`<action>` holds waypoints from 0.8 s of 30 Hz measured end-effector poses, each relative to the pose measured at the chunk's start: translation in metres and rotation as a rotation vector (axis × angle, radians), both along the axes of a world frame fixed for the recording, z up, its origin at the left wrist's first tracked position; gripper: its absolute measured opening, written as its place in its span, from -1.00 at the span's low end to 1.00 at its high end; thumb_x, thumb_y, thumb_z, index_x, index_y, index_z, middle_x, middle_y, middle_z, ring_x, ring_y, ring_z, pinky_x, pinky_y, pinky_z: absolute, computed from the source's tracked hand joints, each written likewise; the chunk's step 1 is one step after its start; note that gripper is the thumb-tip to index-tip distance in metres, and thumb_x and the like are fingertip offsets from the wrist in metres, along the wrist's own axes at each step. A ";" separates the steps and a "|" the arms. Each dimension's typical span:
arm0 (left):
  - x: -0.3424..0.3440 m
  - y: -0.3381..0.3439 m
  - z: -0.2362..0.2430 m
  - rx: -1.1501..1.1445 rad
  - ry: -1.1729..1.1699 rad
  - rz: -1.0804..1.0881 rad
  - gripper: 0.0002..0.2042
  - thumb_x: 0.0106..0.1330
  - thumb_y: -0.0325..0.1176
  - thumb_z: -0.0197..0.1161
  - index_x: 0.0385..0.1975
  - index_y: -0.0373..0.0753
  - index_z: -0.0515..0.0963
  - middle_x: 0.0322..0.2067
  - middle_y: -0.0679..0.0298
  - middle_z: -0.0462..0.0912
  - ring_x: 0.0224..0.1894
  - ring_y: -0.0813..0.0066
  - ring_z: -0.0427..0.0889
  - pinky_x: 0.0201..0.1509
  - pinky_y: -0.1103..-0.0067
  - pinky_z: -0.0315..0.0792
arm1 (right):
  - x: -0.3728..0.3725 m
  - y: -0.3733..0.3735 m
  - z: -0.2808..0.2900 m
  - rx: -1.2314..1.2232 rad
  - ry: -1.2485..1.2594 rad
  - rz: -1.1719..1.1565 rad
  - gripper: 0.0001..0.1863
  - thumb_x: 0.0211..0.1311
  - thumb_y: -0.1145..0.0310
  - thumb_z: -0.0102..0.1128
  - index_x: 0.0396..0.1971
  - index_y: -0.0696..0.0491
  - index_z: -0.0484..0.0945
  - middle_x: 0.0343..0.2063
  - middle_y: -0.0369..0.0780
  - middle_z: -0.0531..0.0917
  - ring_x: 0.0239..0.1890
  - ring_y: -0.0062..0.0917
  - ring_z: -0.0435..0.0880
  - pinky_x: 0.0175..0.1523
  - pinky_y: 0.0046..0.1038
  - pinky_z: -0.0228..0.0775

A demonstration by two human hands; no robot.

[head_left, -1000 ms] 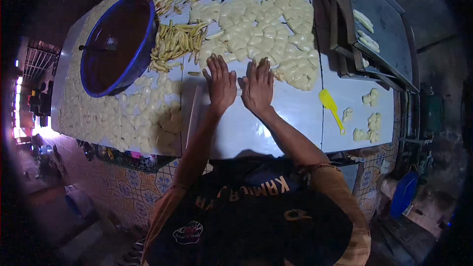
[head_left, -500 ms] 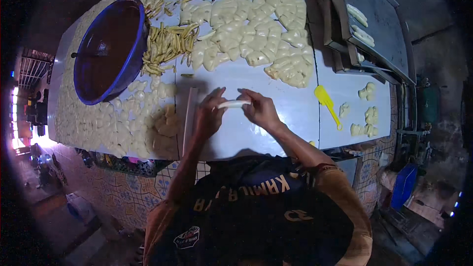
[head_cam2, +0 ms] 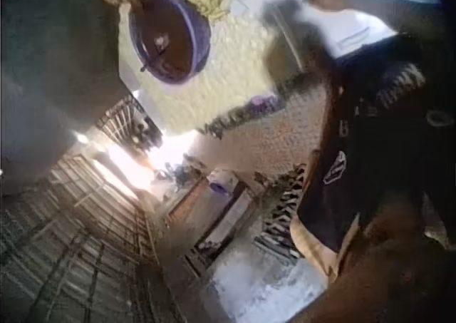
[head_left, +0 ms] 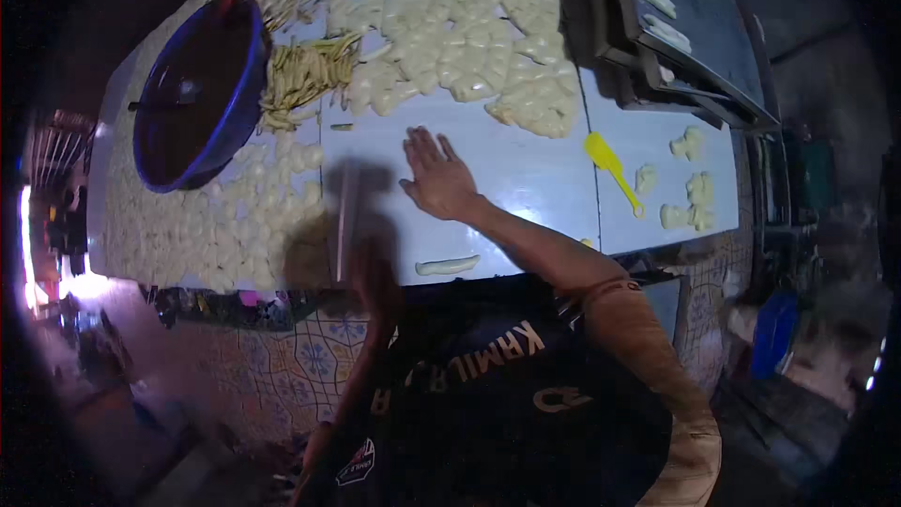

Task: The person flattens pieces of dough with a small roller, spreads chocolate filling over them using a spatula, adds banana slices, rolls the dough closed by hand, and places the filled pastries onto a baking tray.

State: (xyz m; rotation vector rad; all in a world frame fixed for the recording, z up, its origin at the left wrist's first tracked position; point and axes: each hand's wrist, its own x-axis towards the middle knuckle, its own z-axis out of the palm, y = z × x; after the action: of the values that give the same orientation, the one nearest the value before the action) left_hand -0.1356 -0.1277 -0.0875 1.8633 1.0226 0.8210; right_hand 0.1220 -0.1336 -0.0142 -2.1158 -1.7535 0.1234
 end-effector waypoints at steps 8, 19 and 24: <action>-0.015 0.026 -0.029 0.399 0.101 -0.093 -0.65 0.46 -0.36 0.05 0.10 -0.45 0.55 0.03 -0.04 0.64 0.12 0.14 0.60 0.26 0.32 0.43 | -0.002 -0.081 -0.014 -0.120 0.870 0.483 -0.54 0.33 0.25 0.20 0.15 0.17 0.55 0.09 0.03 0.63 0.21 -0.13 0.55 0.28 -0.10 0.36; 0.047 0.023 0.052 0.011 -0.043 -0.142 -0.76 0.44 -0.42 0.11 -0.04 -0.39 0.62 -0.12 0.06 0.69 0.00 0.21 0.65 0.17 0.36 0.48 | 0.190 -0.292 0.005 0.168 0.104 -0.905 -0.83 0.20 0.38 0.34 -0.28 0.14 0.72 -0.11 0.01 0.60 -0.06 -0.10 0.57 0.03 -0.20 0.47; 0.102 0.022 0.066 0.137 0.020 -0.527 -0.79 0.47 -0.55 0.12 0.00 -0.36 0.62 -0.18 0.17 0.71 -0.09 0.39 0.67 0.05 0.42 0.56 | 0.125 -0.215 0.051 0.482 0.465 -0.793 -0.81 0.16 0.55 0.36 -0.20 0.14 0.72 -0.26 -0.24 0.58 -0.30 -0.57 0.52 -0.24 -0.49 0.41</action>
State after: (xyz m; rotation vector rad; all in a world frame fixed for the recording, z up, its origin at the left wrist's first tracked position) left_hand -0.0339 -0.1059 -0.0218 2.1249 0.4507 0.5646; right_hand 0.2466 -0.3488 0.0371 -2.0279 -0.5425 -0.0284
